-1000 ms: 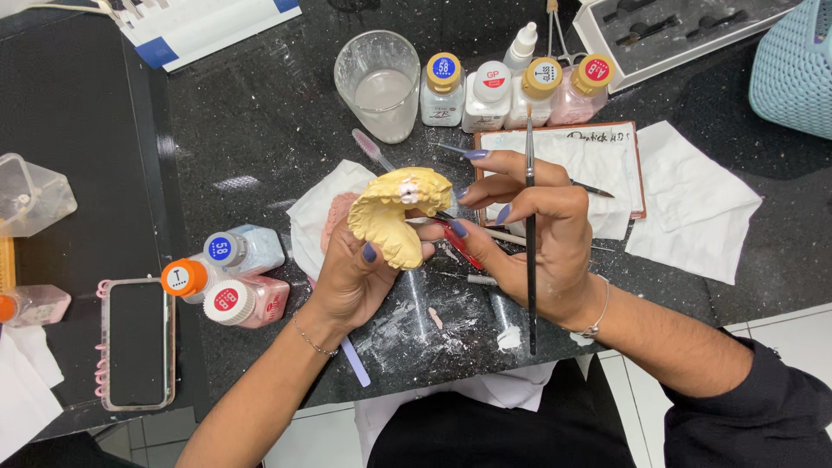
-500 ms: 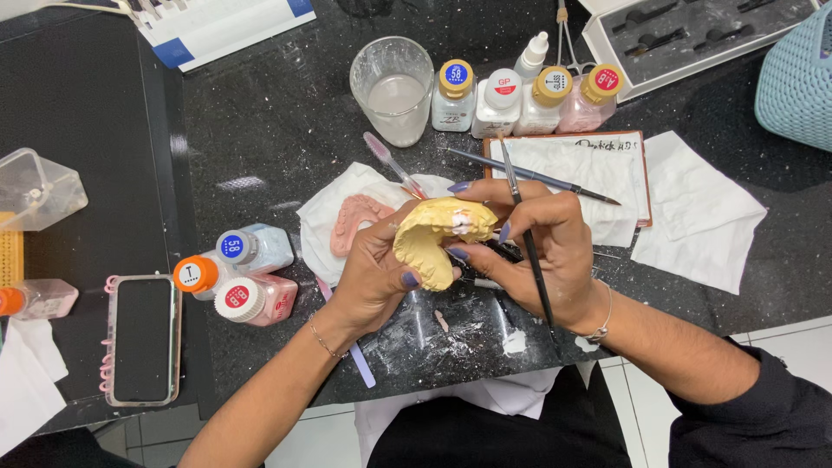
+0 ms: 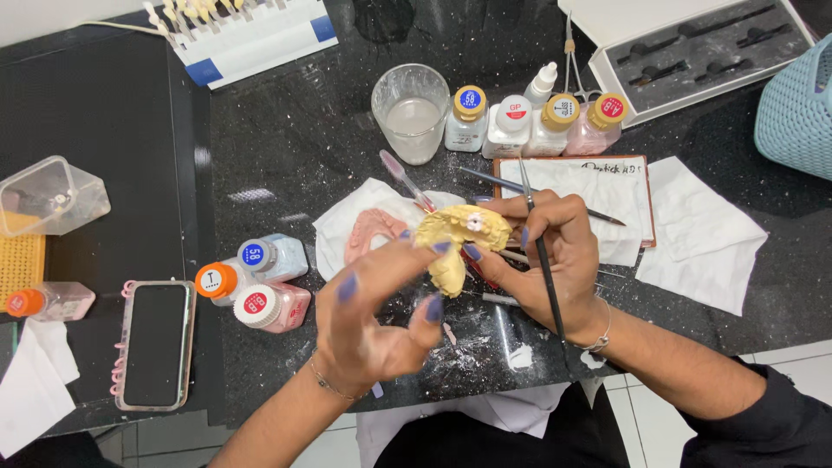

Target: The person holds a yellow dental plaster model with a partial denture in one hand and uses a fine brush to apply and shape white ceramic material on the artificial teeth. They periodically rotate the model, dip or wipe the brush, and continue building up material on the crowns, then set the model down on the bench.

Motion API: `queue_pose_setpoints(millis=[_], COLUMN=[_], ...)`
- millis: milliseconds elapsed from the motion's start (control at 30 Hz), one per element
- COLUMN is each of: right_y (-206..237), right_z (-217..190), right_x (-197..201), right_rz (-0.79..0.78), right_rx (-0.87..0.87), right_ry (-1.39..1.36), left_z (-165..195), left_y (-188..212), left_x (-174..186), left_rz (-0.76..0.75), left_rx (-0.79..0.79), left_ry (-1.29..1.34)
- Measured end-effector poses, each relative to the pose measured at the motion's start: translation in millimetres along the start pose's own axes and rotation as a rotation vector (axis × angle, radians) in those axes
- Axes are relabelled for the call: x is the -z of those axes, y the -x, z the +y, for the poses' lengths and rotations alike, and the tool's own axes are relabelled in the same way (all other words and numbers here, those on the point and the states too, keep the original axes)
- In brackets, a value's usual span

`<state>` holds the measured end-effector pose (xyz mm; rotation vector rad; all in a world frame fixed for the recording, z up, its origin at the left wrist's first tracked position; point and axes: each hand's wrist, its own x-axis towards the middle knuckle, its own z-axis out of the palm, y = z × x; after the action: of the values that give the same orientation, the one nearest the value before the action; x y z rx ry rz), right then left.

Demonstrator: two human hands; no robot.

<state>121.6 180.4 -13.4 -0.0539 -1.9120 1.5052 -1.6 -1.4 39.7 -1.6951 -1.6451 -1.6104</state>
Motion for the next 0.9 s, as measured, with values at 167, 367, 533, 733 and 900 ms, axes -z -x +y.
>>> queue_pose_setpoints(millis=[167,367,533,733,900], right_y=[3.9,5.0,6.5,5.4,4.9], right_z=[2.5,3.3,3.7,1.5,1.2], right_x=[-6.2,-3.7,-2.3,1.3,3.2], right_rz=[0.001,-0.030,-0.058,-0.043,-0.004], right_rx=[-0.017,0.023,0.074,0.122,0.102], right_ry=[-0.005,0.037,0.067,0.125,0.039], left_z=[5.5,-14.8,-10.9,-17.7,-17.1], left_y=[-8.9,-9.8,-3.2,-5.1,-3.3], left_x=[7.1,13.9,9.6,8.3,10.4], left_rz=[-0.089,-0.216,-0.237,-0.263,-0.195], left_rx=[-0.155,-0.321,-0.366,-0.351,-0.303], left_ry=[0.030,-0.034,-0.089,-0.116,-0.116])
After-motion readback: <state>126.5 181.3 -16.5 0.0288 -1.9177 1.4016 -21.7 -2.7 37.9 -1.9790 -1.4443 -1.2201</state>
